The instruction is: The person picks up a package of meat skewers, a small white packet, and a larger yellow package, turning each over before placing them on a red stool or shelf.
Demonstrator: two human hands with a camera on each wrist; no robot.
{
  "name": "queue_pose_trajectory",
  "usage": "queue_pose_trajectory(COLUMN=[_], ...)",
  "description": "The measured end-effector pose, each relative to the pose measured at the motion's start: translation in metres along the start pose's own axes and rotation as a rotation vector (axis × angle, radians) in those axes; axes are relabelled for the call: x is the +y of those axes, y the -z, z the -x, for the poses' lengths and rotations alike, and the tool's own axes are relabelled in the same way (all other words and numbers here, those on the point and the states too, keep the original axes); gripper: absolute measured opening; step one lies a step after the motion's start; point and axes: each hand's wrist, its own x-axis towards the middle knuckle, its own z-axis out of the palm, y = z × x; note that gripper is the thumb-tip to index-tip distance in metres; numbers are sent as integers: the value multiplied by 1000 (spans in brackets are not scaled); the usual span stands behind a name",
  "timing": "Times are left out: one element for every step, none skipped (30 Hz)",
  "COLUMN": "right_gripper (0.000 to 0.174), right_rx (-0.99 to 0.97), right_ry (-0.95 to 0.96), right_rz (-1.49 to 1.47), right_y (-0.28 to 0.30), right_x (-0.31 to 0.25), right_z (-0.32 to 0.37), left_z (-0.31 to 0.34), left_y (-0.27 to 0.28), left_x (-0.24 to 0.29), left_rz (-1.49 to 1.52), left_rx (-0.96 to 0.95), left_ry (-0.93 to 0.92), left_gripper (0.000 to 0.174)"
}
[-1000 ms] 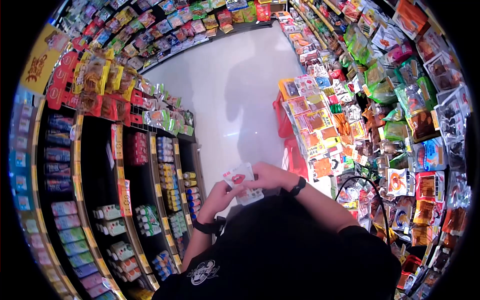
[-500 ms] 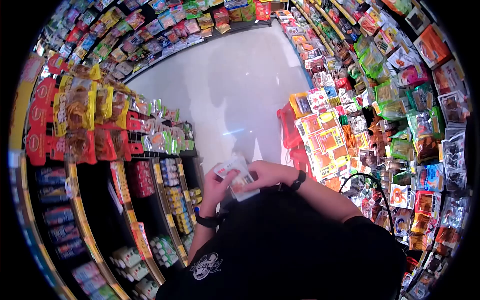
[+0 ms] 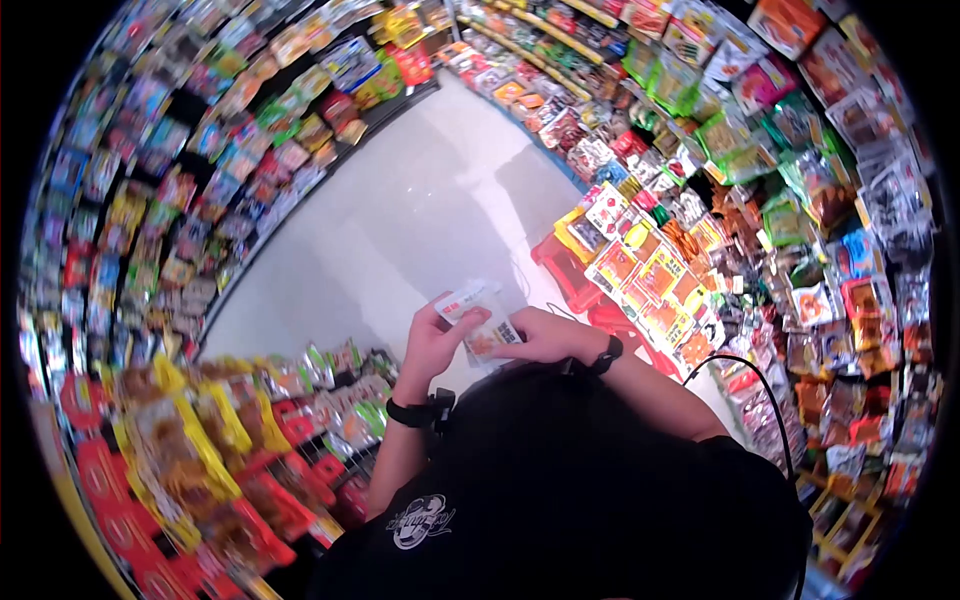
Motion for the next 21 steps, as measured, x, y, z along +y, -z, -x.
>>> queue_pose_trajectory(right_gripper=[59, 62, 63, 65, 66, 66, 67, 67, 66, 65, 64, 62, 57, 55, 54, 53, 52, 52, 52, 52, 52], right_rx=[44, 85, 130, 170, 205, 245, 284, 324, 348, 356, 365, 378, 402, 431, 461, 489, 560, 631, 704, 747, 792], right_ry=[-6, -14, -18, -24, -29, -26, -20, -11, 9, -4, -16, -27, 28, -23, -77, -134, -69, -2, 66, 26, -14], right_rz=[17, 35, 34, 31, 27, 25, 23, 21, -27, -56, -82, -101, -131, -157, -185, -221, -282, -341, -393, -445, -497], right_y=[7, 15, 25, 35, 44, 55, 67, 81, 96, 108, 123, 142, 157, 171, 184, 191, 193, 191, 193, 193, 194], right_x=[14, 27, 37, 46, 56, 66, 75, 83, 81, 79, 77, 69, 63, 58, 54, 55, 66, 84, 93, 99, 102], right_z=[-7, -14, -21, -27, -33, -39, -47, -55, -62, -68, -72, -73, -75, -75, -74, -73, -77, -83, -84, -82, -79], left_z=[-21, -42, -63, -83, -103, -125, -147, -170, -191, -208, -224, -242, -262, -280, -298, -314, -329, -345, -360, -372, -383], left_y=[1, 1, 2, 2, 2, 1, 0, -2, -4, -4, -2, -2, -3, -6, -9, -12, -16, -21, -29, -40, -56], left_x=[4, 6, 8, 10, 11, 13, 17, 20, 24, 28, 33, 38, 42, 43, 40, 37, 31, 25, 22, 21, 20], left_rz=[-6, -6, -6, -6, -24, -42, -64, -98, -133, -170, -184, -196, -206, -208, -207, -206, -206, -206, -207, -171, -136], left_rx=[-53, -106, -156, -202, -239, -274, -307, -322, -335, -346, -351, -358, -369, -385, -405, -426, -481, -535, -587, -635, -684], left_ry=[5, 23, 42, 65, 83, 98, 113, 111, 110, 116, 135, 145, 153, 148, 144, 148, 183, 219, 252, 276, 299], left_gripper=[21, 21, 22, 22, 22, 22, 22, 23, 23, 24, 25, 26, 26, 27, 28, 29, 29, 30, 31, 31, 31])
